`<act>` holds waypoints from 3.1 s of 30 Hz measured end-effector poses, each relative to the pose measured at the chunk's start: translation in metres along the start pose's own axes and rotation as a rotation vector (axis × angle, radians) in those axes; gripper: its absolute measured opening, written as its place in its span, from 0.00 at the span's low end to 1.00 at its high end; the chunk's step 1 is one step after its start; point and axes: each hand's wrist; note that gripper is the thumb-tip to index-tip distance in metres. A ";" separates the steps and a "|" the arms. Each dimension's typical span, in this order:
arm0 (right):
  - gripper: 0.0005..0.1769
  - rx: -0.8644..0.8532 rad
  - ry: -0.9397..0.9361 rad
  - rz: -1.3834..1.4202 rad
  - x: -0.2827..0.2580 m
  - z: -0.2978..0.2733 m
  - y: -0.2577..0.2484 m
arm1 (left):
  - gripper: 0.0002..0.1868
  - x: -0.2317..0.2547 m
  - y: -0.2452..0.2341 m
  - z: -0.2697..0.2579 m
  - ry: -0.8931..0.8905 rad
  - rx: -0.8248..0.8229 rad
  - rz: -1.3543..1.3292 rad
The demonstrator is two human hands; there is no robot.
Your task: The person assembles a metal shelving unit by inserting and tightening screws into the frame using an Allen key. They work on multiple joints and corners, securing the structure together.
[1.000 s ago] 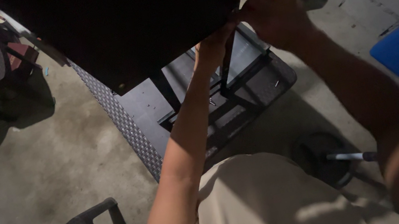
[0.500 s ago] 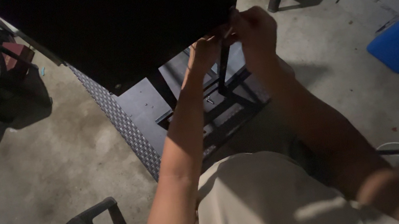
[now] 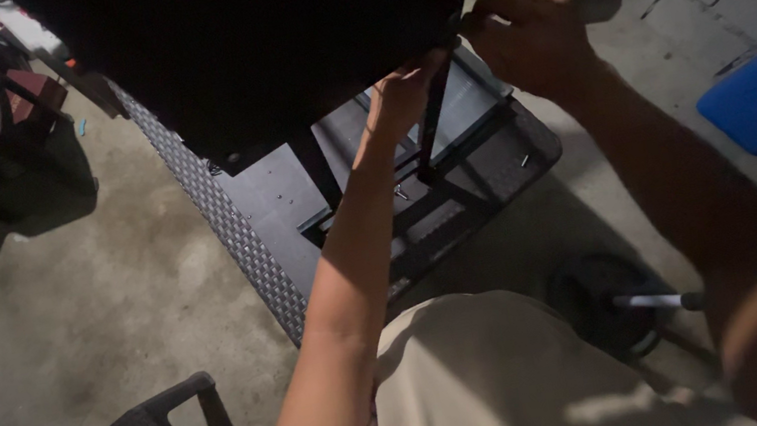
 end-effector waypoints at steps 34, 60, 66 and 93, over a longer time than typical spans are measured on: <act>0.08 0.450 1.648 0.869 -0.074 0.008 0.032 | 0.13 -0.047 0.023 0.009 0.434 0.118 0.251; 0.02 -0.029 0.001 -0.054 -0.016 0.023 -0.008 | 0.20 -0.042 0.024 0.009 0.045 0.103 -0.379; 0.03 -0.096 0.012 -0.051 -0.015 0.024 -0.010 | 0.22 -0.042 0.029 0.013 0.033 -0.068 0.284; 0.09 -0.211 0.212 0.173 0.003 0.012 -0.001 | 0.17 -0.033 0.022 0.007 0.340 0.077 0.210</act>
Point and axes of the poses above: each hand's wrist, its own z-axis towards the middle knuckle, its own y-axis out of the palm, x = y × z, and after that the axes turned 14 degrees about x, right-handed
